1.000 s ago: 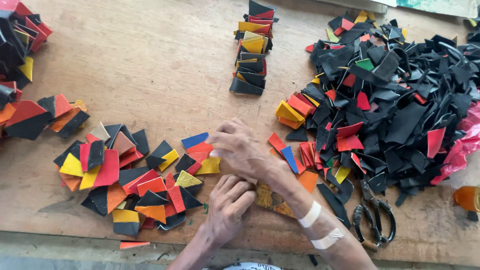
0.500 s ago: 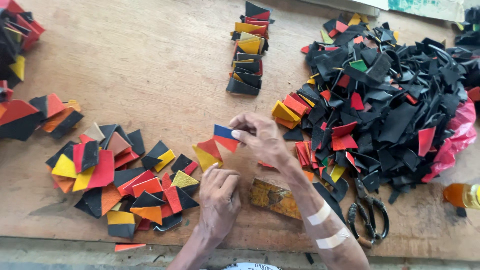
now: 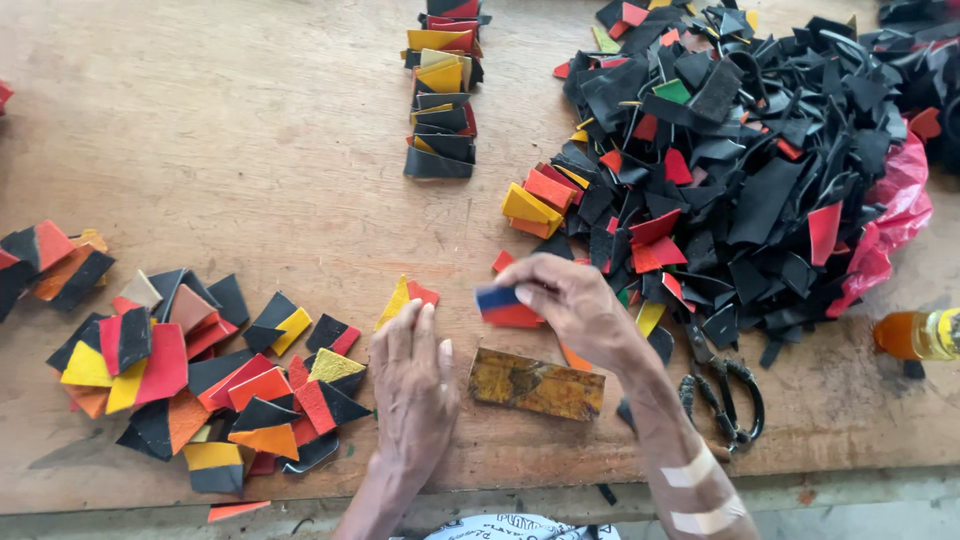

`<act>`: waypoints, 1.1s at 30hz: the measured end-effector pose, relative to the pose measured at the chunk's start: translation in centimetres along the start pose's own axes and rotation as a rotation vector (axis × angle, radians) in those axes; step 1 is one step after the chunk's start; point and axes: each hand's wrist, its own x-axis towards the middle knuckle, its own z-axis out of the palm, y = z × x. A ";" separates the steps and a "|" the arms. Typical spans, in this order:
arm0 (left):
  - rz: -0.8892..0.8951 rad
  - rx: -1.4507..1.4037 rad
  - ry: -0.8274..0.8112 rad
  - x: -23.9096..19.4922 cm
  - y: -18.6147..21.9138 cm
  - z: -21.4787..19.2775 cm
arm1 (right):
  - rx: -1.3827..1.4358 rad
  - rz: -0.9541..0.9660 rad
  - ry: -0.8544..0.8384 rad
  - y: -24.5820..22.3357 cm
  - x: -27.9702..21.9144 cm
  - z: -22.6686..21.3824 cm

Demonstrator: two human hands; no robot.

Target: The person assembles small colored rubber pieces into layered units on a wooden table. They pick pieces from piles, align them on a small rectangular block, and use shears to trim edges. Completed units are stacked in a row to the left.

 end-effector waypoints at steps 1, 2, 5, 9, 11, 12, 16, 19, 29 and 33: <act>0.005 -0.016 0.034 -0.2 0.0 0.0 | -0.049 -0.196 -0.037 -0.4 -0.8 -0.6; 0.010 -0.031 0.069 -0.5 -0.2 0.0 | -0.099 -0.390 -0.076 -0.7 -1.5 -1.1; 0.009 -0.191 -0.006 -0.8 -0.7 0.0 | -0.252 -0.152 -0.339 -1.3 -3.7 -1.8; 0.100 -0.389 -0.257 -0.5 -0.5 -1.1 | -0.470 -0.193 0.008 -2.0 -6.1 -1.3; 0.131 -0.402 -0.380 -0.5 -0.3 -2.1 | -0.574 0.047 0.176 -2.1 -7.3 -0.4; 0.148 -0.409 -0.443 -0.3 -0.2 -2.4 | -0.560 0.081 0.186 -2.1 -7.9 0.4; 0.199 -0.358 -0.473 0.6 0.3 -2.7 | -0.543 0.106 0.255 -0.9 -8.9 4.0; 0.163 -0.361 -0.490 1.0 0.4 -2.6 | -0.509 0.024 0.252 0.1 -9.1 4.2; 0.148 -0.348 -0.493 0.9 0.4 -2.5 | -0.407 -0.057 0.147 0.8 -10.6 2.4; 0.142 -0.328 -0.492 0.8 0.4 -2.5 | -0.387 -0.112 0.162 1.3 -11.2 2.8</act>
